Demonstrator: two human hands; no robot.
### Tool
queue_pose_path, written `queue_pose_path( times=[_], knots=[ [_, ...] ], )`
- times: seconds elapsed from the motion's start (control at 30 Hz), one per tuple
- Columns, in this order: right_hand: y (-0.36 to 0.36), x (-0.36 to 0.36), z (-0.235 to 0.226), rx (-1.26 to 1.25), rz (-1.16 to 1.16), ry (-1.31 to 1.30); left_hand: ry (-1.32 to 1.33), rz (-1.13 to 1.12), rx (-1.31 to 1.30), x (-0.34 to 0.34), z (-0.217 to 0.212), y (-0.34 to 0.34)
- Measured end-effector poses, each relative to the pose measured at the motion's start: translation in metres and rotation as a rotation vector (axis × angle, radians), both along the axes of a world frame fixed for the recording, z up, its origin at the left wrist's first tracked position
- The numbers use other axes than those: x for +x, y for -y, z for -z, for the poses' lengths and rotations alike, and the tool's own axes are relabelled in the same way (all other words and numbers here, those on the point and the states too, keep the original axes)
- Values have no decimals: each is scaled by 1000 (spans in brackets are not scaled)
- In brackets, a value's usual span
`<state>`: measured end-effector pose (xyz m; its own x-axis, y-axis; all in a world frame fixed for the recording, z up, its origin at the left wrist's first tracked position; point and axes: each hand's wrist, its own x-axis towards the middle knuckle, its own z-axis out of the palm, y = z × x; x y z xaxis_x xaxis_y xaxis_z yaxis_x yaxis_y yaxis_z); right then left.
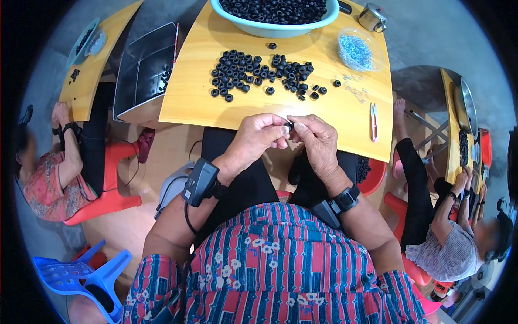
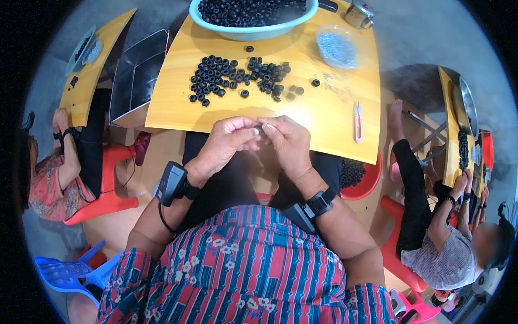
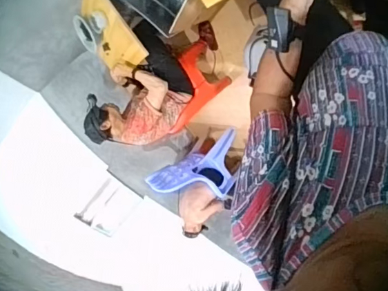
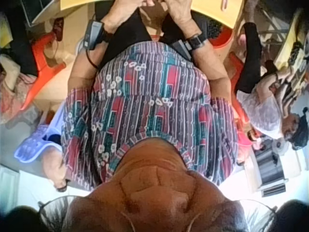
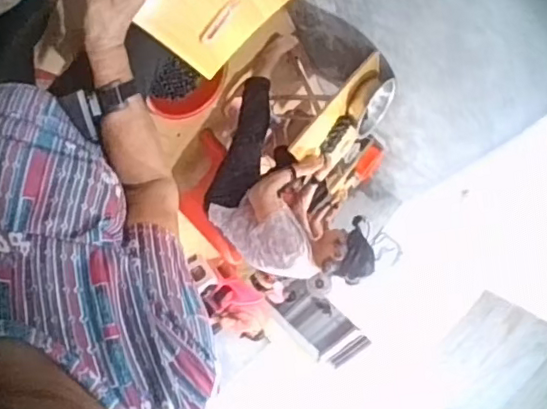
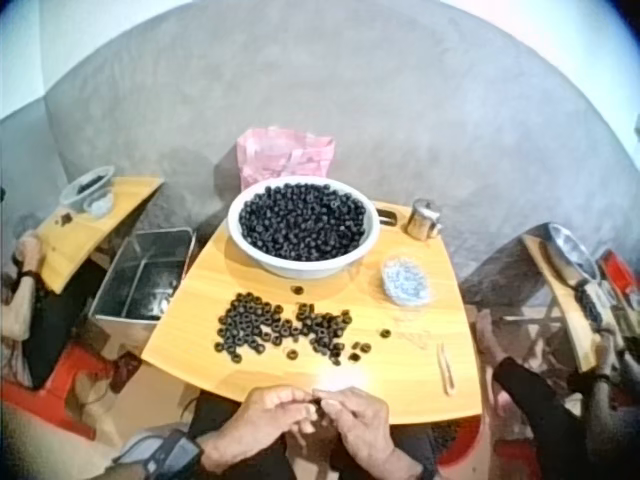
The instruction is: Assembling small black rubber seals or gaskets by hand at a workstation.
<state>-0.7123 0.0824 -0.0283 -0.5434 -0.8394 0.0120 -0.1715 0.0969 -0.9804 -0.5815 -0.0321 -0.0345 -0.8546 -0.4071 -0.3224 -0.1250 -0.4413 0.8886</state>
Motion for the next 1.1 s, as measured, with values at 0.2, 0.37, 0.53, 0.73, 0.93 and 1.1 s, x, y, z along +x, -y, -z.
queue_pose_path(
  times=[0.2, 0.37, 0.53, 0.73, 0.93, 1.1],
  knots=[
    [-5, 5, -10, 32, -78, 188, 4, -33, -31, 14, -4, -14],
    [-11, 4, -20, 114, -132, 697, -65, -65, -37, 24, -15, -23],
    [-21, 4, -25, 59, -226, 963, -138, -107, -275, 25, -17, -36],
    [-42, 5, -25, 147, -328, 1010, -168, -211, -705, 32, -26, -52],
    [-56, 12, -35, 200, -318, 963, -169, -214, -881, 36, -27, -62],
    [-63, 14, -32, 183, -281, 910, -162, -200, -877, 31, -23, -67]
  ],
)
